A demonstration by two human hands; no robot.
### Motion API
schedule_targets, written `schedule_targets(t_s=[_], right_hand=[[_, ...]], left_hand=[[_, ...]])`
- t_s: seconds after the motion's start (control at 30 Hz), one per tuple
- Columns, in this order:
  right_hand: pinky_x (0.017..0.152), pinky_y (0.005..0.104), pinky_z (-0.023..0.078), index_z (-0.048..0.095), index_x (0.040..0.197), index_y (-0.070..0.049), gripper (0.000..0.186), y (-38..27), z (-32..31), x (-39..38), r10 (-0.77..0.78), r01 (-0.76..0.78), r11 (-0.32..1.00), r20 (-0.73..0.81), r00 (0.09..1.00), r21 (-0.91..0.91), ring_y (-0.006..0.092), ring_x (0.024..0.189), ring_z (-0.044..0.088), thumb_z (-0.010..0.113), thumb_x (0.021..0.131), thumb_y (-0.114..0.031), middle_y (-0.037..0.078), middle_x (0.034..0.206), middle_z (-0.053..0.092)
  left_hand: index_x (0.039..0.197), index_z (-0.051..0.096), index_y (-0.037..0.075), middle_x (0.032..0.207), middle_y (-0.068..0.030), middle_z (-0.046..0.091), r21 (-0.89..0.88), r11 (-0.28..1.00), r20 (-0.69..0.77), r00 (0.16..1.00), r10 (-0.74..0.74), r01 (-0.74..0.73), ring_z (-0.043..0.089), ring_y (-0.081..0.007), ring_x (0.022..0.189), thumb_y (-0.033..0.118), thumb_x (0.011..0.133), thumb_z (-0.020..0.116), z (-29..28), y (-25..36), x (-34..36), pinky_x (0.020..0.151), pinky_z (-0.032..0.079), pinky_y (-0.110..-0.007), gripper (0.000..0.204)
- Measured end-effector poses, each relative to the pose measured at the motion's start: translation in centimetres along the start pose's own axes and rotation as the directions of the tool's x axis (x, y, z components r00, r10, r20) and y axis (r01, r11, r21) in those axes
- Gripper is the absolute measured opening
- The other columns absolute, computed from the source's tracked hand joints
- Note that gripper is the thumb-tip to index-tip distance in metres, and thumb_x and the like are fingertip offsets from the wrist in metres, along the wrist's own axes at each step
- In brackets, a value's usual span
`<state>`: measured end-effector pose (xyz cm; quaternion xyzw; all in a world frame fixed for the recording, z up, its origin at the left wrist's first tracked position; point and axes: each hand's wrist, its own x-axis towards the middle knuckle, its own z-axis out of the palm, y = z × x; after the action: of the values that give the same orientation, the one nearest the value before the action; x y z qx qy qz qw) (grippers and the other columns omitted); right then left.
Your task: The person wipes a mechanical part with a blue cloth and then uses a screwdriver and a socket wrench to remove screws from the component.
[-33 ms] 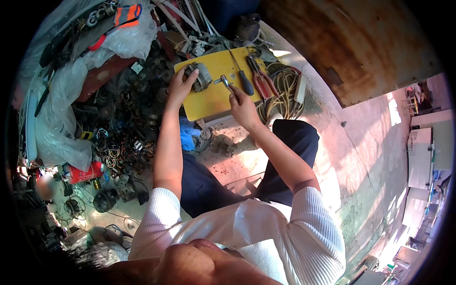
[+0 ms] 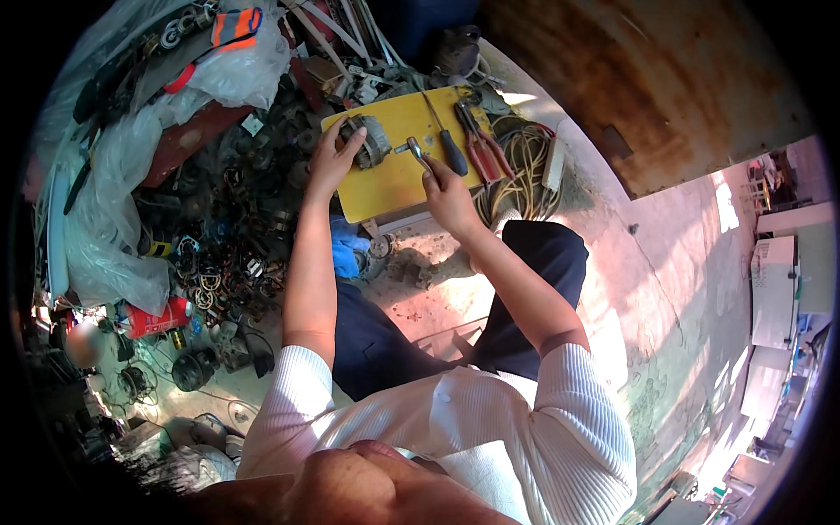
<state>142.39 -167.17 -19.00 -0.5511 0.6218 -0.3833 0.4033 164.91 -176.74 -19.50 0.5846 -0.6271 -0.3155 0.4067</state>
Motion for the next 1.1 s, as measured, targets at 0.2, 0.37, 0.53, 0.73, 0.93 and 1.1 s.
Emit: schedule_targets(t_s=[0.2,0.37,0.53,0.73,0.93,1.1], right_hand=[[0.087,0.0379,0.049,0.057,0.131,-0.001,0.037,-1.5,-1.0,2.3,-0.049,0.055,0.997,0.108,0.993,-0.047,0.0356,0.096,0.065,0.05,0.099,-0.019,0.026,0.102,0.066],[0.078,0.0389,0.051,0.062,0.124,0.0,0.034,-4.8,-2.4,2.8,-0.015,0.082,0.957,0.234,0.972,-0.279,0.0332,0.084,0.067,0.048,0.098,-0.017,0.021,0.094,0.069],[0.056,0.0258,0.045,0.062,0.11,0.001,0.026,-8.4,-4.2,4.0,0.266,-0.101,0.928,0.446,0.855,-0.36,0.0099,0.064,0.055,0.046,0.1,-0.018,0.003,0.08,0.063],[0.047,0.0237,0.043,0.06,0.085,-0.005,0.019,-12.2,-4.3,9.2,0.6,-0.205,0.779,0.607,0.521,-0.593,0.008,0.05,0.052,0.046,0.095,-0.013,0.002,0.069,0.062],[0.042,0.0212,0.044,0.057,0.082,-0.007,0.015,-15.6,-0.7,9.5,0.711,-0.133,0.602,0.453,0.538,-0.788,0.0095,0.047,0.05,0.046,0.091,-0.009,0.001,0.066,0.054],[0.053,0.0348,0.053,0.066,0.09,0.001,0.015,-13.8,0.5,9.5,0.557,0.876,-0.021,0.721,0.411,-0.483,0.0277,0.057,0.062,0.058,0.079,-0.005,0.014,0.075,0.066]], left_hand=[[0.145,0.045,0.015,0.137,-0.0183,0.055,0.18,0.972,0.039,0.988,0.148,-0.152,0.053,-0.035,0.127,0.049,0.065,0.086,-0.4,1.8,-1.4,0.11,0.033,-0.051,0.096],[0.141,0.048,0.016,0.133,-0.0152,0.057,0.255,0.949,0.037,0.982,0.183,-0.186,0.054,-0.0335,0.125,0.048,0.063,0.086,-0.4,1.6,-2.1,0.113,0.023,-0.062,0.093],[0.136,0.054,0.011,0.124,-0.0187,0.063,0.287,0.924,0.013,0.966,0.258,-0.251,0.058,-0.0354,0.116,0.042,0.061,0.089,-0.5,2.1,-3.0,0.102,0.04,-0.044,0.088],[0.136,0.054,0.011,0.121,-0.0174,0.066,0.306,0.893,0.016,0.94,0.34,-0.329,0.061,-0.0346,0.112,0.042,0.061,0.089,0.1,1.5,-3.9,0.1,0.041,-0.043,0.089],[0.137,0.053,0.009,0.123,-0.0158,0.066,0.229,0.94,0.036,0.967,0.253,-0.254,0.061,-0.0334,0.115,0.036,0.061,0.09,0.2,1.9,-4.0,0.1,0.044,-0.042,0.089],[0.135,0.055,0.006,0.117,-0.017,0.068,0.141,0.943,-0.019,0.952,0.305,-0.3,0.065,-0.0308,0.11,0.033,0.061,0.09,0.1,1.4,-3.6,0.094,0.05,-0.039,0.086]])
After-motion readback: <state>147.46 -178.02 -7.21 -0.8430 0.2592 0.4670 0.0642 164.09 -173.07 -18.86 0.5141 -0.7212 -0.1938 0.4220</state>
